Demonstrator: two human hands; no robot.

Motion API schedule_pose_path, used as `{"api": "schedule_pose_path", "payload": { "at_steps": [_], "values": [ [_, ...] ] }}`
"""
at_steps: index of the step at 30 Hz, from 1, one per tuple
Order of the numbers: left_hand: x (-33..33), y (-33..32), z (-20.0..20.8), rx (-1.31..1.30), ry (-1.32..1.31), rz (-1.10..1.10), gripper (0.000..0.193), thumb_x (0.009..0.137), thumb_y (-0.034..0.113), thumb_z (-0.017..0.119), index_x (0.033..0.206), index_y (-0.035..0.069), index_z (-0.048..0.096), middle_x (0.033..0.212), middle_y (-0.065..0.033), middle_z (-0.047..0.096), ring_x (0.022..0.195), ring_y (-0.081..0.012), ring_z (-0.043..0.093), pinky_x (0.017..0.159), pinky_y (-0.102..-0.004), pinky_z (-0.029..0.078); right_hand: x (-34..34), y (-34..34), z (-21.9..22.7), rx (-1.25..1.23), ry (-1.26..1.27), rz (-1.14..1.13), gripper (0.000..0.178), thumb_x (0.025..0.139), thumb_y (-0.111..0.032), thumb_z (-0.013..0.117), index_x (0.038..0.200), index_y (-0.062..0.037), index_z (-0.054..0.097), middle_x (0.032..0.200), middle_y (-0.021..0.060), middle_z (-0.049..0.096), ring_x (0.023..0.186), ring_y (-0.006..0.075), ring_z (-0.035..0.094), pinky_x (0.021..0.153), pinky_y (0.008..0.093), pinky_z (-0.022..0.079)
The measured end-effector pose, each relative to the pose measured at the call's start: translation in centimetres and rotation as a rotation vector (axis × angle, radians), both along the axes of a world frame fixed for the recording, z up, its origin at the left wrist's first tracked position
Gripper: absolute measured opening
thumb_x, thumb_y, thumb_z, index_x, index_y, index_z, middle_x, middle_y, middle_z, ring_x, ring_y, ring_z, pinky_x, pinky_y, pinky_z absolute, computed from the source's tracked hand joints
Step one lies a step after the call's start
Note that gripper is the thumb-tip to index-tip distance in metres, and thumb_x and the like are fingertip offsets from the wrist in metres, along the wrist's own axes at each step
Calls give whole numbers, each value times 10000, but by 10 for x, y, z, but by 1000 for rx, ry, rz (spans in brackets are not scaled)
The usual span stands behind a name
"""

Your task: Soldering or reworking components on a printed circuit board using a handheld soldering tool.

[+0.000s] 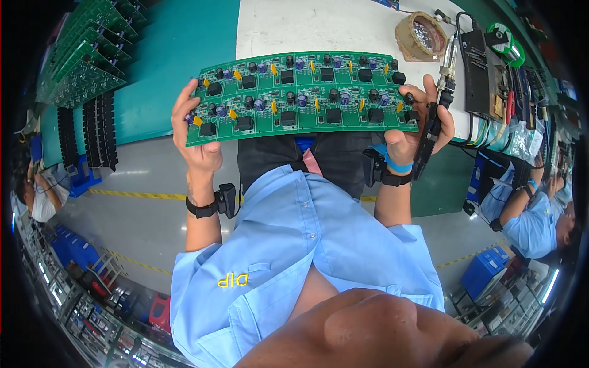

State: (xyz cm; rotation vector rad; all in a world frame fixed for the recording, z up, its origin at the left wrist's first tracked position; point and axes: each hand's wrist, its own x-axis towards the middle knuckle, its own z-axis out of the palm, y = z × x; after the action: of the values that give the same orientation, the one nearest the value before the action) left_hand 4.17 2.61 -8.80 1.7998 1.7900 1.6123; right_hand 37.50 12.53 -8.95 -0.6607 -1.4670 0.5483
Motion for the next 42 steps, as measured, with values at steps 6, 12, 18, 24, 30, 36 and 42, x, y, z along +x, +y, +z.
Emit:
{"api": "schedule_pose_path", "payload": {
  "at_steps": [6, 12, 18, 24, 30, 36, 42],
  "values": [
    [2, 2, 0, 7, -48, -2, 919, 828, 815, 516, 1223, -15, 519, 1365, -291, 548, 1250, -390, 564, 1049, -459, 441, -2, -2, 1, -27, 42, -11, 983, 645, -545, 865, 1377, -151, 341, 1402, 313, 508, 1063, 315, 679, 935, 430, 547],
    [3, 2, 2, 0, -68, -5, 913, 828, 812, 523, 1222, -12, 519, 1370, -287, 544, 1255, -385, 557, 1052, -453, 438, 0, 0, 0, 2, -21, -22, 973, 701, -580, 814, 1408, -141, 311, 1411, 315, 499, 1054, 332, 677, 905, 409, 536],
    [2, 2, 1, 10, -82, -37, 891, 843, 788, 539, 1238, -11, 516, 1378, -282, 536, 1254, -380, 554, 1048, -448, 440, 1, 2, -2, 8, 30, 11, 998, 641, -545, 866, 1385, -142, 337, 1400, 312, 509, 1075, 320, 675, 926, 430, 549],
    [-1, -8, 21, -118, -54, -91, 934, 832, 794, 549, 1305, -10, 494, 1444, -275, 468, 1317, -367, 493, 1090, -454, 393, -1, 5, -4, 58, 93, 68, 1001, 614, -468, 907, 1376, -140, 347, 1400, 311, 508, 1096, 319, 670, 994, 471, 527],
    [-10, -3, 55, -171, -232, -99, 1002, 786, 771, 639, 1409, 8, 457, 1498, -236, 413, 1365, -365, 429, 1132, -483, 327, 0, 4, -3, 78, 54, 138, 1010, 633, -431, 897, 1407, -169, 303, 1451, 288, 463, 1135, 348, 643, 1070, 585, 452],
    [41, 36, 132, -201, 437, -495, 1040, 697, 729, 745, 1401, 8, 485, 1479, -222, 436, 1333, -406, 450, 1111, -517, 341, -5, -5, 8, 111, 61, 178, 1009, 630, -386, 914, 1405, -181, 300, 1474, 283, 437, 1185, 342, 614, 1100, 613, 410],
    [99, 73, 156, -288, 620, -786, 1160, 599, 606, 873, 1468, 0, 401, 1499, -240, 418, 1373, -451, 405, 1129, -522, 333, -14, -16, 25, 129, 44, 178, 1006, 623, -359, 930, 1393, -174, 309, 1476, 298, 428, 1189, 334, 610, 1122, 581, 397]
  ]
}}
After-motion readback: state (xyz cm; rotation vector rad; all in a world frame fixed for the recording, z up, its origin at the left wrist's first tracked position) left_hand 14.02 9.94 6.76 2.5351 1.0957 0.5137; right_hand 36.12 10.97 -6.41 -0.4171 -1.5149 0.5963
